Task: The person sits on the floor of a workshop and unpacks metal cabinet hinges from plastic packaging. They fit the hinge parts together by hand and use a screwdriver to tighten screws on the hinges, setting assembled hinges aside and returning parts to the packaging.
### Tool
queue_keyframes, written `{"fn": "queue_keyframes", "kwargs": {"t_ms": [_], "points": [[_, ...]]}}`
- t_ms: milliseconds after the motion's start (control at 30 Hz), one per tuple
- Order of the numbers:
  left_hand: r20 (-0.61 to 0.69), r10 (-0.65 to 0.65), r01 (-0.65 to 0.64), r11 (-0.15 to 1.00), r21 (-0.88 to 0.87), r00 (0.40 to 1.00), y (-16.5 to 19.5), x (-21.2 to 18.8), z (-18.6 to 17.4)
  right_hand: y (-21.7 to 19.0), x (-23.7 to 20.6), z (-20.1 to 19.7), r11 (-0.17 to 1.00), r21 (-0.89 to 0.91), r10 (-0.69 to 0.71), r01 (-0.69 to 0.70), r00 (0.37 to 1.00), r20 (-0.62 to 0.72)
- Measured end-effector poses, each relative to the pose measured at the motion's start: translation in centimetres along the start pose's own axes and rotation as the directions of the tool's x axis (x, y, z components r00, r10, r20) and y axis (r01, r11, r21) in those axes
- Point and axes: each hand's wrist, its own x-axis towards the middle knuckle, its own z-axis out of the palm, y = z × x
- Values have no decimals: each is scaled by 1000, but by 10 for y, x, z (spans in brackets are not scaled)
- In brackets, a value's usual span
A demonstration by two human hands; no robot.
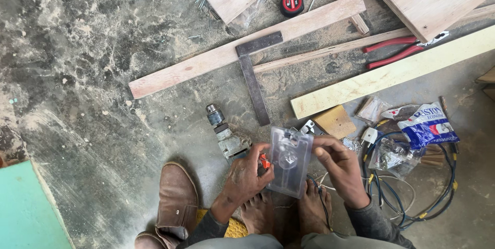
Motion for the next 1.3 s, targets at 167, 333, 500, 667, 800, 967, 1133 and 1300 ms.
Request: {"fn": "queue_keyframes", "kwargs": {"t_ms": [167,333,500,667,800,967,1133,1300], "points": [[-92,194,-188,980,67,977,3,0,0,13,1,-2,999,-6,34,-34,998,44],[-62,122,-112,983,146,991,-6,-2,8,21,2,-1,999,-18,-36,36,999,0],[-96,177,-153,965,215,980,-14,-3,19,22,10,-3,963,-254,-120,85,985,-125],[-109,230,-198,949,247,967,-16,-6,17,19,13,-10,884,-454,-137,114,990,-18],[2,100,-99,989,113,995,-8,2,27,23,19,-7,821,-555,-103,131,991,80],[-48,272,-264,956,130,961,-6,-1,28,24,13,3,886,-461,-7,53,995,101],[-179,459,-414,879,237,871,-5,1,29,16,13,11,861,-509,-22,23,1000,8],[-62,493,-422,797,432,868,-2,-4,19,9,11,13,721,-693,28,26,997,68]]}}
